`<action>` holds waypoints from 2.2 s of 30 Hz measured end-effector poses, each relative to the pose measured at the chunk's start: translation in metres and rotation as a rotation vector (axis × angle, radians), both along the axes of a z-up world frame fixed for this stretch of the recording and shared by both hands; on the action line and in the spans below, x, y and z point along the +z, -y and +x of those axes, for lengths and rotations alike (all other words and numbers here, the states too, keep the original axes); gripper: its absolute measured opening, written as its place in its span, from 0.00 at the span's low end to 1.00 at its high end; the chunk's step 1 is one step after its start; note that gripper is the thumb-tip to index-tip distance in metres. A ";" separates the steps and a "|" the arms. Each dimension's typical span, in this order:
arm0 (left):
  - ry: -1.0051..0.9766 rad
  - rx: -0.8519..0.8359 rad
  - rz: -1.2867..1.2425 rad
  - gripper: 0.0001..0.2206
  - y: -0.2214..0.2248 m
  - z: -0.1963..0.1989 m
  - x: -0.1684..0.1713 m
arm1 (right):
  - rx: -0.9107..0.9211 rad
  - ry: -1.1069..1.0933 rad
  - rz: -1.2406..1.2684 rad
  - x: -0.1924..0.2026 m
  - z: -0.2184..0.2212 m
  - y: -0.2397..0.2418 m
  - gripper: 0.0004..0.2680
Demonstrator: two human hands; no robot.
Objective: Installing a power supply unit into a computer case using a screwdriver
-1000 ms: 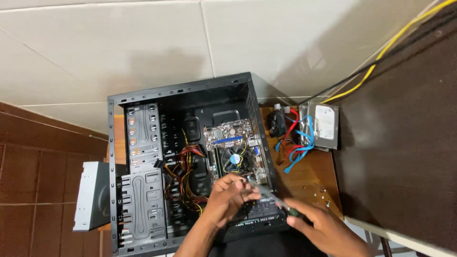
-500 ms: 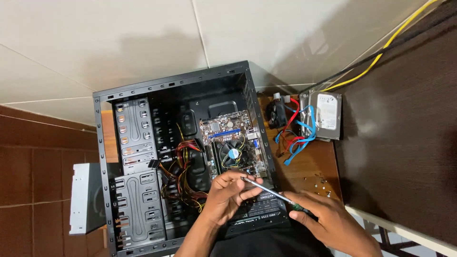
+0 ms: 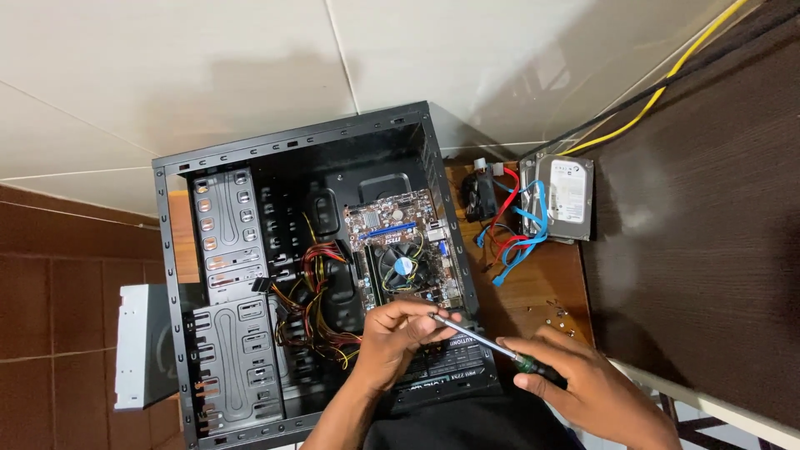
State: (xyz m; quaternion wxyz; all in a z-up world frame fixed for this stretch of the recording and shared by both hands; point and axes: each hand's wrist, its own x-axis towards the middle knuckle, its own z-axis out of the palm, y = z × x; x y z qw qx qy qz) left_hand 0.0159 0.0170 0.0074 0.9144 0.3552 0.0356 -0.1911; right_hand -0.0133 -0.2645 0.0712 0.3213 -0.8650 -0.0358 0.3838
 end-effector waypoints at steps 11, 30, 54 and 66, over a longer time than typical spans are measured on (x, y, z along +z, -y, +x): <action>0.027 -0.023 -0.065 0.09 0.000 -0.007 -0.017 | -0.125 0.069 0.115 -0.011 -0.007 0.008 0.14; 0.214 0.057 0.321 0.08 0.004 -0.004 -0.007 | -0.478 -0.230 0.547 -0.066 -0.026 -0.003 0.19; 0.256 -0.326 1.903 0.37 -0.093 -0.103 -0.014 | -0.630 -0.040 0.143 -0.108 -0.055 0.089 0.24; 0.473 -0.206 1.997 0.24 -0.147 -0.150 -0.047 | -0.759 0.237 0.392 -0.125 -0.043 0.026 0.10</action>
